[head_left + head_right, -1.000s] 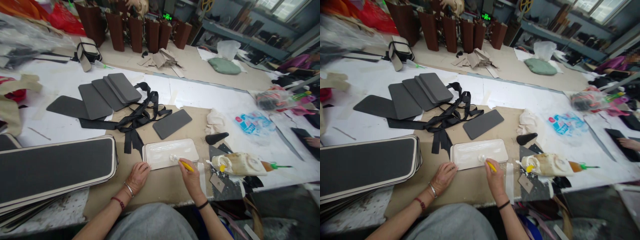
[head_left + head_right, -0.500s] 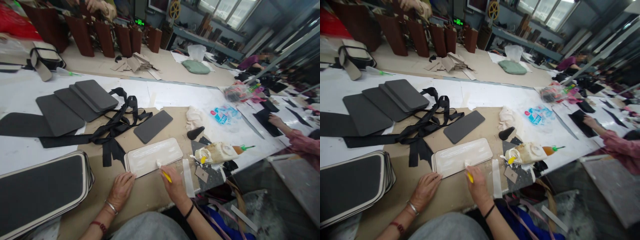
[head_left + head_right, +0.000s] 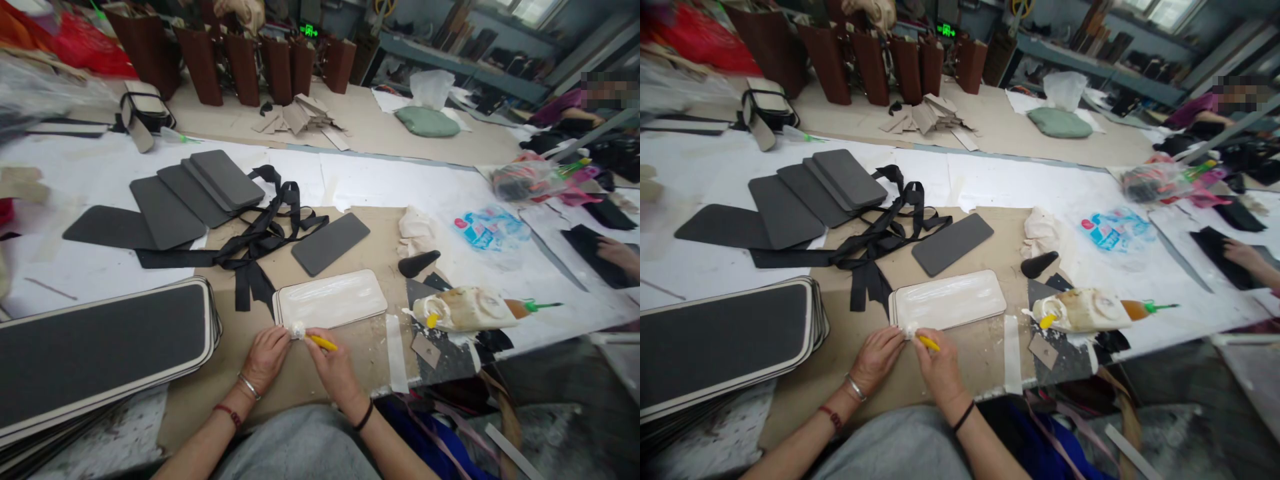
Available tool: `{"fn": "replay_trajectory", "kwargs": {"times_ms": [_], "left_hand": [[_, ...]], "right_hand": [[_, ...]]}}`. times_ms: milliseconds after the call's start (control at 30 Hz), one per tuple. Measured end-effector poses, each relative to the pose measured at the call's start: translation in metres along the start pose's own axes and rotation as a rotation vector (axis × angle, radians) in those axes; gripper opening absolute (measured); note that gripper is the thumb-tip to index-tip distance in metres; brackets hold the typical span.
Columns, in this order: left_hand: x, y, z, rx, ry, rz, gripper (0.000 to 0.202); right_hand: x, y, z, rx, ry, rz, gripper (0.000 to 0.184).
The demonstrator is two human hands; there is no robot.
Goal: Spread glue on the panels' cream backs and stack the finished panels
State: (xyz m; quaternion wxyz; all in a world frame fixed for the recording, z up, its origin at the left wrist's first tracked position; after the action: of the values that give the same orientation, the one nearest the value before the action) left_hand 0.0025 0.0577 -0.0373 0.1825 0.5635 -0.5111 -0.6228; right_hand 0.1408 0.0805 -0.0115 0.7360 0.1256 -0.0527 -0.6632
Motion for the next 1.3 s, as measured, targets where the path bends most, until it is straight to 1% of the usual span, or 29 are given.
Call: {"fn": "replay_trajectory", "kwargs": {"times_ms": [33, 67, 133, 200, 267, 333, 400, 433, 500, 567, 600, 633, 700, 767, 800, 833, 867, 933, 1000, 1033, 1067, 1100, 1133, 1233, 1300], "left_hand": [[0.000, 0.000, 0.000, 0.006, -0.002, 0.002, 0.016], [0.000, 0.000, 0.000, 0.012, -0.009, 0.003, 0.016], [0.000, 0.001, -0.001, 0.015, -0.023, 0.002, 0.016], [-0.001, 0.001, -0.002, 0.008, -0.028, 0.000, 0.017], [-0.001, 0.001, -0.002, -0.007, -0.024, 0.008, 0.018], [-0.001, 0.001, -0.002, -0.021, -0.009, 0.019, 0.018], [0.000, 0.001, -0.002, -0.021, 0.006, 0.016, 0.017], [0.000, 0.002, -0.002, -0.014, 0.009, 0.009, 0.016], [0.000, 0.002, -0.002, -0.002, 0.007, -0.003, 0.016], [0.001, 0.002, -0.002, 0.002, 0.003, -0.008, 0.016], [0.001, 0.001, -0.001, 0.002, 0.001, -0.006, 0.016], [0.002, 0.001, -0.001, 0.002, -0.001, -0.002, 0.017], [0.003, 0.000, -0.001, -0.003, -0.006, 0.001, 0.017], [0.004, -0.001, -0.001, -0.017, -0.019, 0.001, 0.018], [0.004, -0.001, -0.001, -0.024, -0.029, 0.000, 0.018], [0.005, -0.001, -0.002, -0.031, -0.039, -0.003, 0.018], [0.005, -0.001, -0.002, -0.036, -0.049, -0.005, 0.019], [0.004, 0.001, -0.004, -0.036, -0.065, -0.014, 0.019], [0.004, 0.002, -0.004, -0.032, -0.069, -0.027, 0.019], [0.003, 0.002, -0.004, -0.031, -0.069, -0.032, 0.019], [0.003, 0.003, -0.004, -0.032, -0.070, -0.034, 0.019], [0.003, 0.003, -0.004, -0.034, -0.073, -0.037, 0.019], [0.002, 0.003, -0.005, -0.036, -0.077, -0.039, 0.019], [0.002, 0.004, -0.004, -0.034, -0.076, -0.038, 0.019], [0.001, 0.004, -0.004, -0.032, -0.068, -0.035, 0.019]], "right_hand": [[-0.001, 0.003, -0.002, -0.035, -0.036, -0.028, 0.019], [-0.004, 0.011, -0.004, -0.039, -0.055, -0.066, 0.020], [-0.010, 0.031, -0.003, 0.007, -0.054, -0.138, 0.023], [-0.016, 0.042, -0.001, 0.017, -0.056, -0.191, 0.024], [-0.019, 0.036, -0.003, -0.073, -0.102, -0.200, 0.025], [-0.017, 0.022, -0.010, -0.186, -0.170, -0.171, 0.026], [-0.014, 0.015, -0.020, -0.222, -0.235, -0.152, 0.029], [-0.013, 0.019, -0.024, -0.199, -0.257, -0.163, 0.031], [-0.013, 0.039, -0.027, -0.102, -0.256, -0.227, 0.034], [-0.015, 0.062, -0.022, -0.008, -0.212, -0.300, 0.034], [-0.017, 0.069, -0.019, 0.014, -0.191, -0.321, 0.034], [-0.019, 0.072, -0.017, 0.011, -0.179, -0.329, 0.033], [-0.025, 0.067, -0.018, -0.049, -0.182, -0.299, 0.031], [-0.033, 0.060, -0.025, -0.104, -0.190, -0.242, 0.030], [-0.037, 0.062, -0.030, -0.099, -0.185, -0.227, 0.031], [-0.041, 0.071, -0.034, -0.066, -0.167, -0.239, 0.032], [-0.045, 0.085, -0.038, -0.006, -0.148, -0.270, 0.034], [-0.050, 0.127, -0.043, 0.154, -0.121, -0.383, 0.040], [-0.053, 0.166, -0.047, 0.292, -0.132, -0.474, 0.046], [-0.055, 0.180, -0.047, 0.341, -0.135, -0.502, 0.049], [-0.056, 0.189, -0.046, 0.374, -0.126, -0.513, 0.050], [-0.058, 0.192, -0.043, 0.398, -0.101, -0.511, 0.050], [-0.059, 0.191, -0.039, 0.417, -0.064, -0.495, 0.049], [-0.060, 0.169, -0.029, 0.468, 0.043, -0.397, 0.047], [-0.059, 0.158, -0.029, 0.471, 0.053, -0.334, 0.046]]}}
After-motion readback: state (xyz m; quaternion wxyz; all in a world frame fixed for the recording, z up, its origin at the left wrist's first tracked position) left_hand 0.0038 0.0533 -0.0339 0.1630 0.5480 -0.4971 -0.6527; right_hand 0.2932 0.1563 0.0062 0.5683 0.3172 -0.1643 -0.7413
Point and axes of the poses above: each hand's wrist, its own x-axis away from the middle knuckle, its own y-axis out of the back of the hand, z = x × y, the point moved 9 cm from there along -x, towards the middle knuckle, and after that the axes turned 14 degrees about -x, right-handed, at the moved point
